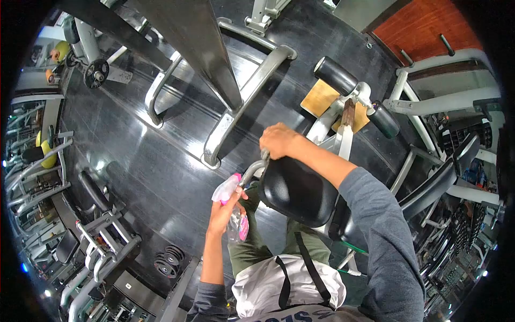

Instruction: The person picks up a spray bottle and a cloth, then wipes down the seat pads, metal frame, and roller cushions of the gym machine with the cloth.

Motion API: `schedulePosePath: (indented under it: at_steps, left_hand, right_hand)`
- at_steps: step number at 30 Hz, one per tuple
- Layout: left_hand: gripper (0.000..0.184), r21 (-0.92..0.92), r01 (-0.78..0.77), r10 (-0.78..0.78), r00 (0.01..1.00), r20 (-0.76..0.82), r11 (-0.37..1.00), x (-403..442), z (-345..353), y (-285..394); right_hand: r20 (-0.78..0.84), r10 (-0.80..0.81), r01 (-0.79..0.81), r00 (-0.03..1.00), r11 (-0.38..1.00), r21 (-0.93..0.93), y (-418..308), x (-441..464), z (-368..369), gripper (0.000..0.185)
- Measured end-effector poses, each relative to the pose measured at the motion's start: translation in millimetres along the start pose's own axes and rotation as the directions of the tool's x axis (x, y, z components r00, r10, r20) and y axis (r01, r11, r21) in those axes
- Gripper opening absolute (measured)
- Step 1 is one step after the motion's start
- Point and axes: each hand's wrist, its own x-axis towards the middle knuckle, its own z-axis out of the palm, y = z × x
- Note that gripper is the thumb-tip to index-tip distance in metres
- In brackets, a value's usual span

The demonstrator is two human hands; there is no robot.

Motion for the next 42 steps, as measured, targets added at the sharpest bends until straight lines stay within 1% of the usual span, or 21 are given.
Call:
schedulePosePath:
  at_steps: [1,2,4,5,8,9,11,13,16,17,19,23,25,29,31,33,34,37,39,41,42]
  left_hand:
    - [0.047,0.005,0.003,-0.003,1.0,-0.003,1.0,1.4,4.0,2.1]
    - [0.046,0.007,0.001,-0.001,1.0,0.01,1.0,2.0,7.8,4.7]
    - [0.044,0.023,0.004,-0.004,1.0,0.01,1.0,4.0,17.0,14.0]
    - [0.044,0.03,0.014,-0.014,1.0,0.003,0.999,5.8,18.7,16.2]
    - [0.042,0.064,0.068,-0.072,0.995,0.064,0.996,15.0,26.1,20.0]
    - [0.042,0.071,0.074,-0.079,0.994,0.07,0.995,17.9,30.5,21.5]
    - [0.04,0.058,0.029,-0.035,0.994,0.107,0.998,24.5,39.2,23.7]
    - [0.041,0.068,0.042,-0.051,0.99,0.133,0.997,31.8,43.4,21.5]
    - [0.04,0.131,0.076,-0.099,0.979,0.181,0.988,40.9,46.7,27.6]
    - [0.039,0.185,0.099,-0.136,0.97,0.199,0.978,42.6,46.5,31.4]
    - [0.037,0.214,0.089,-0.131,0.973,0.191,0.973,47.1,48.0,37.1]
    - [0.032,0.28,0.104,-0.156,0.973,0.17,0.954,58.1,51.5,44.5]
    - [0.032,0.286,0.108,-0.165,0.969,0.181,0.952,65.5,50.0,45.1]
    - [0.034,0.326,0.112,-0.18,0.966,0.185,0.939,76.4,51.5,45.4]
    - [0.035,0.349,0.148,-0.225,0.955,0.193,0.925,76.6,51.5,46.1]
    - [0.035,0.354,0.151,-0.234,0.951,0.203,0.923,77.7,50.3,46.0]
    - [0.036,0.353,0.152,-0.237,0.948,0.213,0.923,78.9,49.9,46.7]
    - [0.036,0.335,0.173,-0.266,0.93,0.253,0.926,82.4,51.0,50.5]
    - [0.036,0.38,0.221,-0.318,0.923,0.217,0.898,75.1,51.5,52.0]
    - [0.036,0.354,0.215,-0.312,0.917,0.247,0.91,81.5,51.9,53.4]
    - [0.036,0.364,0.219,-0.323,0.911,0.255,0.905,85.5,51.5,53.9]
  right_hand:
    - [-0.113,0.033,-0.044,0.993,0.994,-0.095,9.0,0.8,3.4,0.03]
    - [-0.116,0.029,-0.04,0.993,0.995,-0.087,18.2,4.4,5.9,0.03]
    - [-0.05,0.195,-0.196,0.98,0.98,-0.033,22.7,11.2,1.2,0.029]
    - [-0.047,0.19,-0.191,0.981,0.981,-0.02,20.4,13.2,2.8,0.029]
    - [0.11,0.118,-0.118,0.987,0.993,-0.013,4.8,12.9,-14.7,0.029]
    - [0.11,0.125,-0.125,0.986,0.992,-0.005,1.8,11.7,-13.5,0.029]
    - [0.079,-0.071,0.062,0.994,0.993,0.105,-1.9,6.7,-12.3,0.028]
    - [0.072,-0.066,0.055,0.995,0.988,0.142,6.3,-0.5,-14.7,0.03]
    - [-0.083,0.092,-0.084,0.992,0.991,0.1,40.3,0.7,-3.0,0.03]
    - [-0.03,0.156,-0.146,0.987,0.964,0.221,55.0,1.5,0.6,0.024]
    - [-0.021,0.229,-0.212,0.973,0.931,0.298,66.3,-3.7,2.3,0.023]
    - [0.095,0.238,-0.256,0.967,0.886,0.387,63.5,-7.8,-5.1,0.023]
    - [0.062,0.13,-0.143,0.99,0.934,0.328,56.2,-12.4,-6.2,0.022]
    - [-0.162,-0.122,0.16,0.979,0.956,0.245,39.7,-21.1,4.5,0.025]
    - [-0.165,-0.118,0.16,0.979,0.949,0.273,45.3,-20.8,10.4,0.026]
    - [-0.179,0.005,0.077,0.984,0.891,0.448,60.9,-18.9,10.6,0.029]
    - [-0.108,0.065,-0.007,0.992,0.886,0.463,66.0,-20.0,6.9,0.029]
    - [-0.071,0.2,-0.129,0.977,0.828,0.546,76.5,-20.5,15.6,0.03]
    - [-0.055,0.236,-0.172,0.97,0.832,0.528,71.9,-26.2,28.1,0.031]
    - [-0.046,0.397,-0.305,0.917,0.771,0.559,77.9,-29.9,38.1,0.033]
    - [-0.043,0.41,-0.315,0.911,0.76,0.568,85.2,-34.5,47.2,0.033]
